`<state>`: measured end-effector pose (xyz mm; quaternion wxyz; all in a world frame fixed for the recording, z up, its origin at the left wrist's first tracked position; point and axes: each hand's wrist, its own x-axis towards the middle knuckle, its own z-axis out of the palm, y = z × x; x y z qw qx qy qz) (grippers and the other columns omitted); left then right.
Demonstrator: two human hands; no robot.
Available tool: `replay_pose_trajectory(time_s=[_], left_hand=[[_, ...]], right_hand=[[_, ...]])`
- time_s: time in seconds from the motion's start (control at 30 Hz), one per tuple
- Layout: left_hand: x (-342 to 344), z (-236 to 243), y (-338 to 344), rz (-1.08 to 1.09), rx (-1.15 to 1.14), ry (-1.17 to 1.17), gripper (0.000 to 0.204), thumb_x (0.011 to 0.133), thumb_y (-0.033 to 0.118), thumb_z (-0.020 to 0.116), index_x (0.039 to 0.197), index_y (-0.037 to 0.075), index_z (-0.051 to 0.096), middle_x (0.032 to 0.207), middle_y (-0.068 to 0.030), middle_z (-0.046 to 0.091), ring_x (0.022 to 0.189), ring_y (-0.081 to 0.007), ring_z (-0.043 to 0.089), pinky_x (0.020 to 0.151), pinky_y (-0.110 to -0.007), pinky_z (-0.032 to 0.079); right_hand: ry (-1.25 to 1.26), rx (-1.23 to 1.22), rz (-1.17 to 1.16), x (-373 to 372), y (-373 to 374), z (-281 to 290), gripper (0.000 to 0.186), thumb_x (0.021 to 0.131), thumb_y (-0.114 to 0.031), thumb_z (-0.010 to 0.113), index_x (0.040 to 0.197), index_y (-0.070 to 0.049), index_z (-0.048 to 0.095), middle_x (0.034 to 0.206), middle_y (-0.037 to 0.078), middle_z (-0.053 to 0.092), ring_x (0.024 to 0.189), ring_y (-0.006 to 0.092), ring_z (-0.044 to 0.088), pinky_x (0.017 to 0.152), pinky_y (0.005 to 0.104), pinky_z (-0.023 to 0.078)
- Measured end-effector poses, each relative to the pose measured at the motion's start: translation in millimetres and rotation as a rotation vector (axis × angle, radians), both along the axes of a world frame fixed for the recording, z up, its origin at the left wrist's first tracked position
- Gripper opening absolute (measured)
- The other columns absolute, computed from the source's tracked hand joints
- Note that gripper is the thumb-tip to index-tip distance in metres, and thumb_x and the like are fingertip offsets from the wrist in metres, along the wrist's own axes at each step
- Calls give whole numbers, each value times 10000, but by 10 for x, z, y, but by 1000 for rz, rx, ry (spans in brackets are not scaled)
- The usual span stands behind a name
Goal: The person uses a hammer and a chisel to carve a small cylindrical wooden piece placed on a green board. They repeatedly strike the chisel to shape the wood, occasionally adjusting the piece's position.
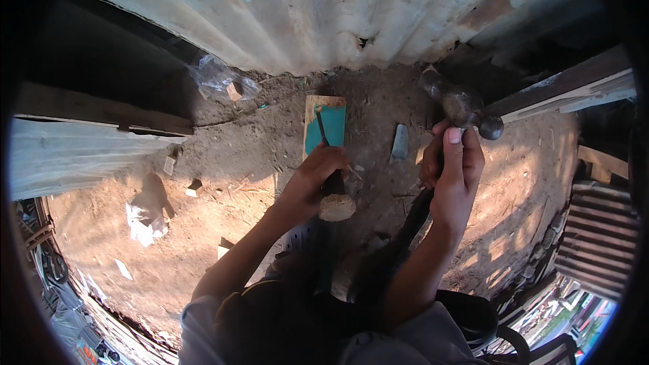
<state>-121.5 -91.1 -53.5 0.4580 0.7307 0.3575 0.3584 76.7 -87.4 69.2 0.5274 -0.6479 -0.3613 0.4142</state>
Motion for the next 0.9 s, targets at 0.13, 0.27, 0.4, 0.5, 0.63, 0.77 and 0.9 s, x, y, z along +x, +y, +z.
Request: replay_pose_trajectory(time_s=[0.13,0.27,0.4,0.5,0.63,0.77,0.9], left_hand=[[-150,130,82,-98,-16,52,280,692,-37,715,916,32,562,951,-124,566,999,-318,573,822,-381,469],[-220,205,17,-48,-58,69,266,667,-31,749,818,20,536,902,-109,553,903,-286,572,735,-367,480],[-170,287,-7,-103,4,48,260,721,33,752,819,8,513,865,-94,508,815,-261,545,707,-368,480],[-138,183,-62,-76,80,69,250,725,29,746,822,11,516,873,-98,510,826,-271,546,725,-381,482],[-63,44,-178,26,111,92,219,704,-12,730,814,24,543,912,-126,553,952,-305,571,791,-387,490],[52,-45,-300,121,156,136,207,691,-28,725,804,33,562,942,-145,574,1005,-317,582,858,-413,487],[57,-223,-394,142,270,194,215,688,-17,733,807,43,564,970,-143,566,1011,-315,581,909,-418,473]], right_hand=[[-106,156,199,105,402,484,291,986,-309,473,925,-33,542,522,-30,368,415,32,279,385,207,214],[-95,157,490,219,462,863,217,960,-237,533,921,-28,576,570,-38,424,484,28,354,445,198,275],[-238,133,801,380,67,882,144,888,-108,610,966,7,572,609,38,481,528,139,478,504,276,377],[-367,21,1043,500,-225,713,230,844,-68,624,1037,24,538,664,149,559,619,318,603,555,373,442],[-436,38,1094,518,-570,474,279,845,-112,643,1072,8,535,730,199,608,706,378,636,606,435,481],[-481,117,1159,554,-763,255,300,830,-124,650,1071,7,528,719,179,603,671,353,634,593,426,491],[-518,98,1235,575,-859,185,294,852,-197,652,1063,-13,561,764,171,621,698,350,637,605,419,501]])
